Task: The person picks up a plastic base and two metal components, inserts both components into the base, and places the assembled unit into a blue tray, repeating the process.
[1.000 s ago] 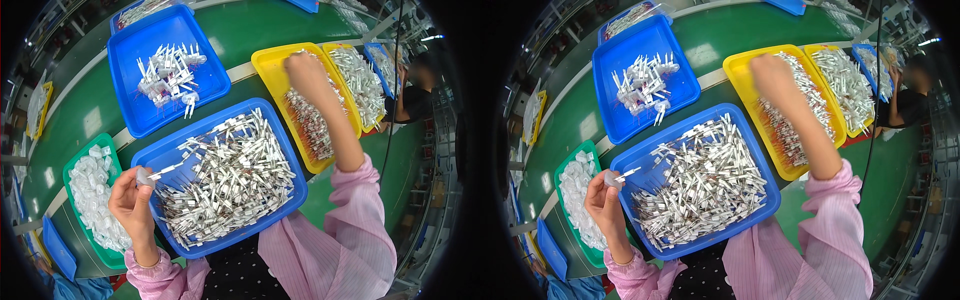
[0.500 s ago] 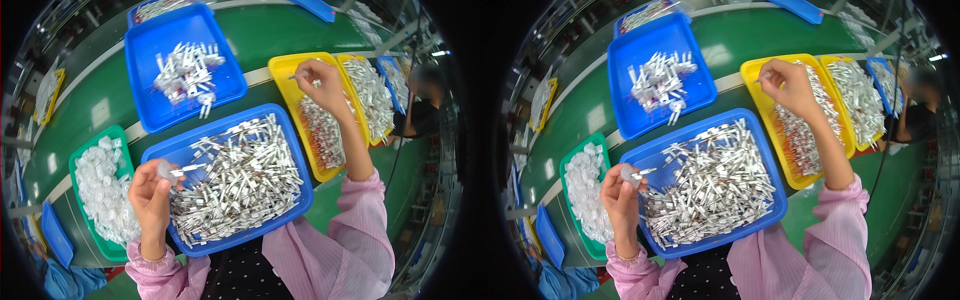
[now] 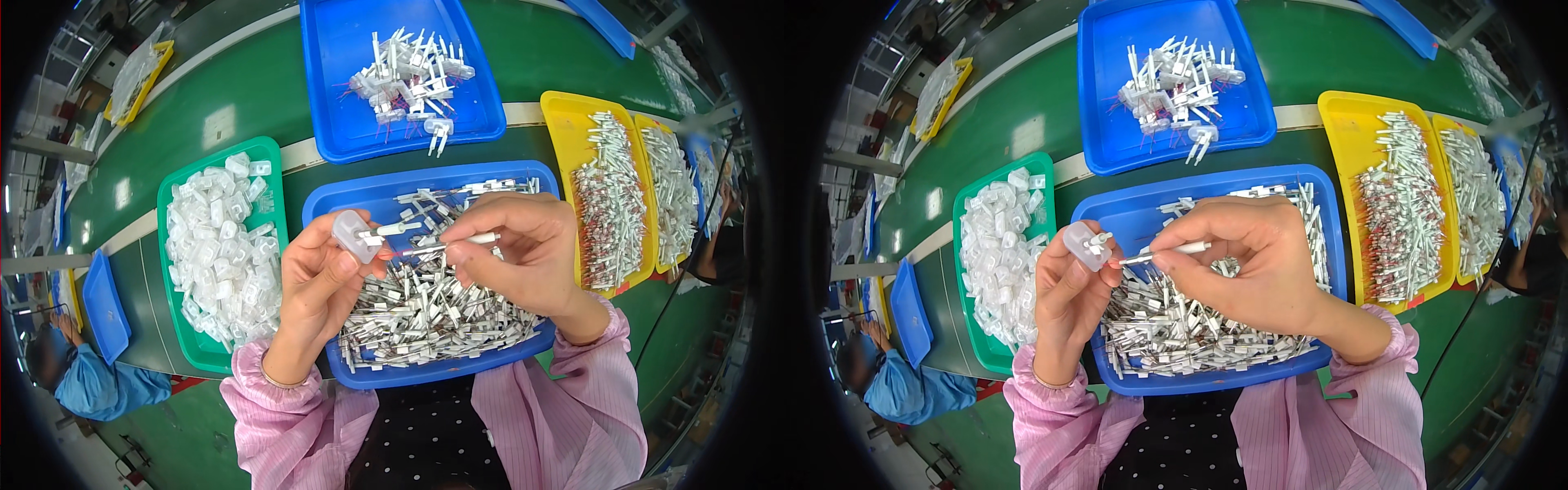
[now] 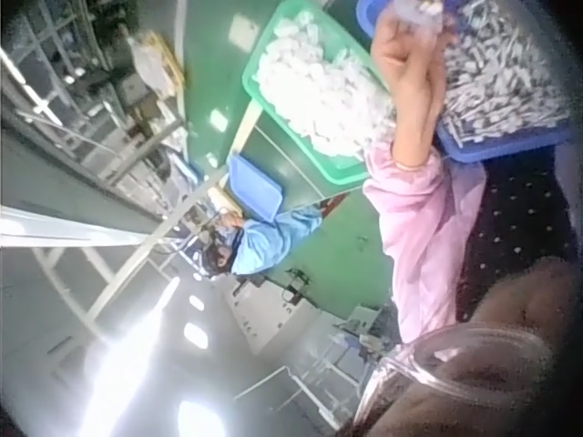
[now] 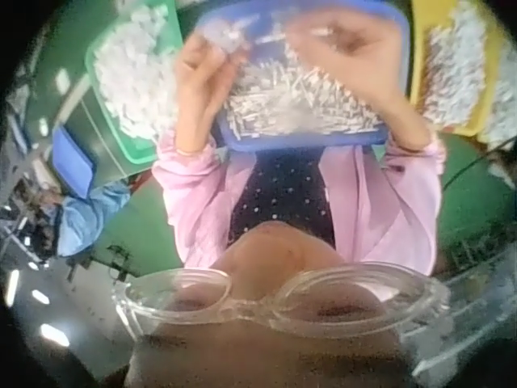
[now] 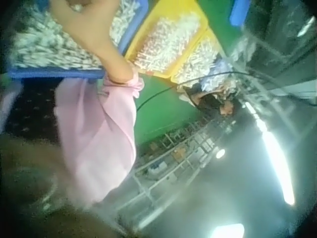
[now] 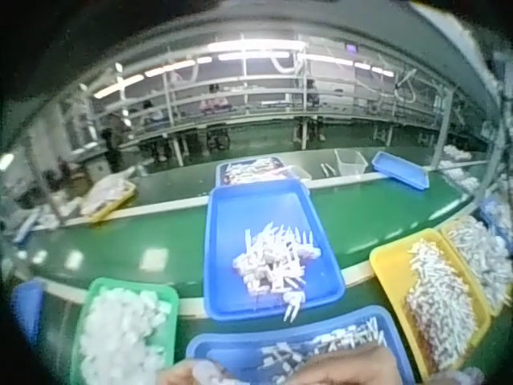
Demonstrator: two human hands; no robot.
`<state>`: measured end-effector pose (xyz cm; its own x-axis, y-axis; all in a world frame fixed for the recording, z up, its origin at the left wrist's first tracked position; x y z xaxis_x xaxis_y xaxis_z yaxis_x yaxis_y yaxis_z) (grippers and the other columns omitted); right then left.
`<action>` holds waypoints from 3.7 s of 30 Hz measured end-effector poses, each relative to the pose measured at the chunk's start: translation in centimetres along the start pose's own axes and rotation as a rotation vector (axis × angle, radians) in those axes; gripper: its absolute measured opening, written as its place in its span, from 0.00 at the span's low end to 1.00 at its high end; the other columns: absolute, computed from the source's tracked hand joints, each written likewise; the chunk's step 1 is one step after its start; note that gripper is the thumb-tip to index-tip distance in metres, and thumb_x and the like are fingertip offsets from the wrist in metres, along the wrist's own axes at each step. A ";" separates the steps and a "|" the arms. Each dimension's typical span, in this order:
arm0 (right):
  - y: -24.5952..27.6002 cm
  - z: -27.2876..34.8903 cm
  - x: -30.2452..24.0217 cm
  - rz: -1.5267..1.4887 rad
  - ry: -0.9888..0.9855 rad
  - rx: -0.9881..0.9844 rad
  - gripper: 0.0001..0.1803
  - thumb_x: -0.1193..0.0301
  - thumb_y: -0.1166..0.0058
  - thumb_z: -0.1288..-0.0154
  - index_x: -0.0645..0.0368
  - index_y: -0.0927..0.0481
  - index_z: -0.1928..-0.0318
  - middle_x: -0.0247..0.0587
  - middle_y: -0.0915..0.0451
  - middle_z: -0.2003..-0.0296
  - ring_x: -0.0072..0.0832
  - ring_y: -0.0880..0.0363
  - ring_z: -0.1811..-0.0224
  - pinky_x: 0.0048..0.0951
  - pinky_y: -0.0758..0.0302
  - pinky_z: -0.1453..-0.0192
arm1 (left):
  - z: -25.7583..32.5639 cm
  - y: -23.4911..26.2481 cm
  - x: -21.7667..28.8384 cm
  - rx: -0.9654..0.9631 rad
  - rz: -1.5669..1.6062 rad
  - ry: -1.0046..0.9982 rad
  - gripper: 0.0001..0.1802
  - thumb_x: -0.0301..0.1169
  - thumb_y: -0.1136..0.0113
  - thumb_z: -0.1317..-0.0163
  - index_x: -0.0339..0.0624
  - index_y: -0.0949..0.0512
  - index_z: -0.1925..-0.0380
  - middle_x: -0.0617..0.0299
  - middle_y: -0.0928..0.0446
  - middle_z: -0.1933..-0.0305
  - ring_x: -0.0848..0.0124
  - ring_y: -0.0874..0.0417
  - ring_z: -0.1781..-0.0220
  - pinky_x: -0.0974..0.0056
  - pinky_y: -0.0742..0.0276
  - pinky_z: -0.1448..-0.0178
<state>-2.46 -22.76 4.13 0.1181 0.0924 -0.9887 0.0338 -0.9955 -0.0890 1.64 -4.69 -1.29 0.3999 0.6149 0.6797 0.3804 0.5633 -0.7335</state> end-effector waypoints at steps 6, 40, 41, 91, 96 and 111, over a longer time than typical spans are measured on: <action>-0.2 -0.1 0.5 0.039 -0.001 0.060 0.07 0.84 0.43 0.48 0.67 0.20 0.66 0.40 0.20 0.71 0.17 0.22 0.73 0.16 0.23 0.72 | 0.1 0.1 0.2 -0.002 -0.008 0.005 0.19 0.23 0.45 0.42 0.29 0.32 0.50 0.48 0.26 0.54 0.62 0.21 0.56 0.64 0.23 0.58; -1.8 0.0 -2.0 0.390 0.397 0.063 0.07 0.84 0.42 0.54 0.65 0.21 0.71 0.41 0.22 0.77 0.23 0.23 0.81 0.18 0.29 0.81 | 0.2 0.5 0.5 -0.020 -0.156 -0.106 0.18 0.21 0.43 0.44 0.30 0.30 0.52 0.47 0.27 0.52 0.60 0.19 0.59 0.58 0.20 0.57; -1.6 0.0 -1.8 0.345 0.369 0.091 0.06 0.84 0.42 0.54 0.65 0.21 0.71 0.42 0.22 0.77 0.22 0.22 0.81 0.17 0.28 0.81 | 0.2 0.4 0.5 -0.021 -0.166 -0.104 0.18 0.21 0.43 0.44 0.30 0.30 0.52 0.47 0.27 0.53 0.60 0.19 0.59 0.58 0.20 0.56; -0.6 -6.4 2.7 0.316 0.041 0.040 0.04 0.77 0.42 0.47 0.63 0.20 0.69 0.35 0.21 0.79 0.15 0.26 0.78 0.18 0.30 0.76 | -1.5 2.8 7.6 0.309 -1.762 -0.528 0.13 0.23 0.41 0.48 0.33 0.27 0.61 0.50 0.27 0.62 0.59 0.25 0.61 0.63 0.27 0.59; 2.6 -16.3 3.1 0.884 -0.002 -0.093 0.11 0.68 0.42 0.49 0.64 0.22 0.79 0.36 0.24 0.84 0.18 0.27 0.81 0.21 0.32 0.76 | -1.8 8.0 8.6 0.462 -2.532 -0.327 0.11 0.14 0.46 0.59 0.34 0.24 0.71 0.50 0.29 0.67 0.55 0.29 0.62 0.58 0.27 0.62; -4.1 -4.6 6.5 1.337 0.092 -0.756 0.07 0.82 0.48 0.58 0.66 0.22 0.73 0.52 0.23 0.70 0.46 0.22 0.64 0.42 0.23 0.63 | -1.5 8.6 10.1 0.630 -2.175 -0.329 0.12 0.18 0.47 0.51 0.36 0.25 0.64 0.48 0.23 0.69 0.53 0.22 0.67 0.55 0.28 0.64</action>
<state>2.69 -18.00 -1.35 0.5294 -0.8007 -0.2803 0.3329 -0.1079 0.9368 10.18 5.49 -0.73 -0.2385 -0.9470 0.2150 -0.3386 0.2886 0.8956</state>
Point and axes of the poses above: each hand's wrist, its own z-axis away from the middle knuckle, its own y-axis out of the back of the hand, x = y × z, the point moved 4 cm from there along -z, towards the middle knuckle
